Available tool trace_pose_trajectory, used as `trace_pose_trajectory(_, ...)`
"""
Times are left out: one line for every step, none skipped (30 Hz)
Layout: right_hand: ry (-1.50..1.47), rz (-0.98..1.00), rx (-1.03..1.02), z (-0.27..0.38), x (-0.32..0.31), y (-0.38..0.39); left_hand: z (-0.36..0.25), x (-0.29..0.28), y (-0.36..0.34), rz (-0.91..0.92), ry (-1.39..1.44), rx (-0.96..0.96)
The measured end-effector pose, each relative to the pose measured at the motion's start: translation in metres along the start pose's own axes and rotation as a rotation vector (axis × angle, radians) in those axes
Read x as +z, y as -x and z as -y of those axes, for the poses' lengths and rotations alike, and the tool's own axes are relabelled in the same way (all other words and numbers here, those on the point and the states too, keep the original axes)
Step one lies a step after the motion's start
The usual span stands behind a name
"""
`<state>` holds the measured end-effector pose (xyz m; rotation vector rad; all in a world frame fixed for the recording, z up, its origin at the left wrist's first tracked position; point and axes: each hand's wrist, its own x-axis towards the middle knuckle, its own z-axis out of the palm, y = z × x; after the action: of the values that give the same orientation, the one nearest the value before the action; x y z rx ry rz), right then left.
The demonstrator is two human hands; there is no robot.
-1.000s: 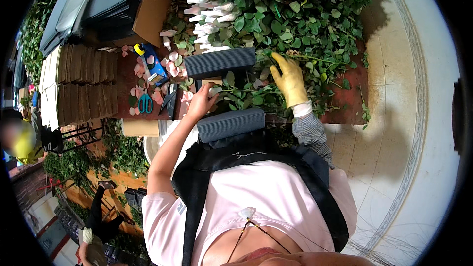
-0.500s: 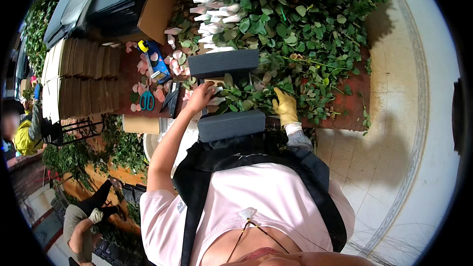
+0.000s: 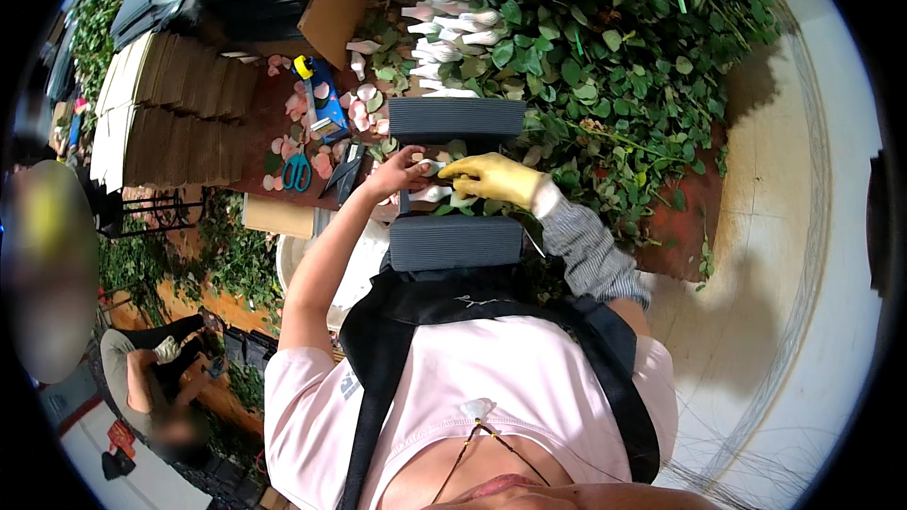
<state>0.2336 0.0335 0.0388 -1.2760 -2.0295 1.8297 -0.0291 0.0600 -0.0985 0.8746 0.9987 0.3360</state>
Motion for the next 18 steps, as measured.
trace_pose_trajectory(0.308, 0.036, 0.018, -0.018, 0.003, -0.023, -0.003, 0.003, 0.003, 0.027, 0.029, 0.001)
trace_pose_trajectory(0.615, 0.069, 0.037, -0.032, 0.007, -0.041, -0.005, 0.006, 0.005, 0.056, 0.060, 0.001)
trace_pose_trajectory(0.639, 0.190, 0.107, -0.028, 0.009, -0.052, 0.003, 0.006, 0.004, 0.047, 0.035, -0.003)
trace_pose_trajectory(0.853, 0.098, -0.036, -0.066, 0.023, -0.067, 0.012, 0.007, -0.002, 0.079, 0.001, 0.088)
trace_pose_trajectory(0.906, 0.170, 0.095, -0.048, 0.028, -0.070, 0.012, 0.012, 0.000, 0.041, -0.035, 0.093)
trace_pose_trajectory(0.960, 0.239, 0.228, -0.029, 0.034, -0.073, 0.010, 0.015, 0.002, 0.005, -0.073, 0.097)
trace_pose_trajectory(1.019, 0.220, 0.227, -0.029, 0.041, -0.072, 0.011, 0.020, 0.005, -0.017, -0.001, 0.095)
trace_pose_trajectory(1.051, 0.212, 0.217, -0.030, 0.048, -0.074, 0.013, 0.022, 0.007, -0.052, 0.045, 0.093)
trace_pose_trajectory(1.083, 0.202, 0.208, -0.033, 0.055, -0.076, 0.013, 0.023, 0.009, -0.083, 0.090, 0.090)
trace_pose_trajectory(1.115, 0.187, 0.207, -0.040, 0.059, -0.078, 0.012, 0.025, 0.009, -0.107, 0.133, 0.090)
trace_pose_trajectory(1.043, 0.133, 0.151, -0.052, 0.062, -0.081, 0.004, 0.029, 0.015, -0.152, -0.103, 0.176)
trace_pose_trajectory(0.956, 0.107, 0.101, -0.066, 0.058, -0.079, 0.011, 0.028, 0.010, -0.160, -0.170, 0.232)
trace_pose_trajectory(0.874, 0.092, 0.038, -0.068, 0.053, -0.077, 0.025, 0.023, 0.003, -0.185, -0.233, 0.289)
trace_pose_trajectory(0.791, 0.071, -0.019, -0.064, 0.047, -0.074, 0.033, 0.019, -0.002, -0.206, -0.299, 0.348)
trace_pose_trajectory(0.717, 0.034, -0.027, -0.061, 0.044, -0.068, 0.042, 0.015, -0.006, -0.240, -0.354, 0.379)
trace_pose_trajectory(0.481, 0.014, 0.043, -0.057, 0.040, -0.062, 0.044, 0.014, -0.007, -0.270, -0.411, 0.409)
trace_pose_trajectory(0.244, -0.007, 0.113, -0.053, 0.037, -0.055, 0.046, 0.012, -0.007, -0.301, -0.469, 0.439)
trace_pose_trajectory(0.008, -0.028, 0.183, -0.052, 0.035, -0.049, 0.050, 0.011, -0.005, -0.300, -0.582, 0.514)
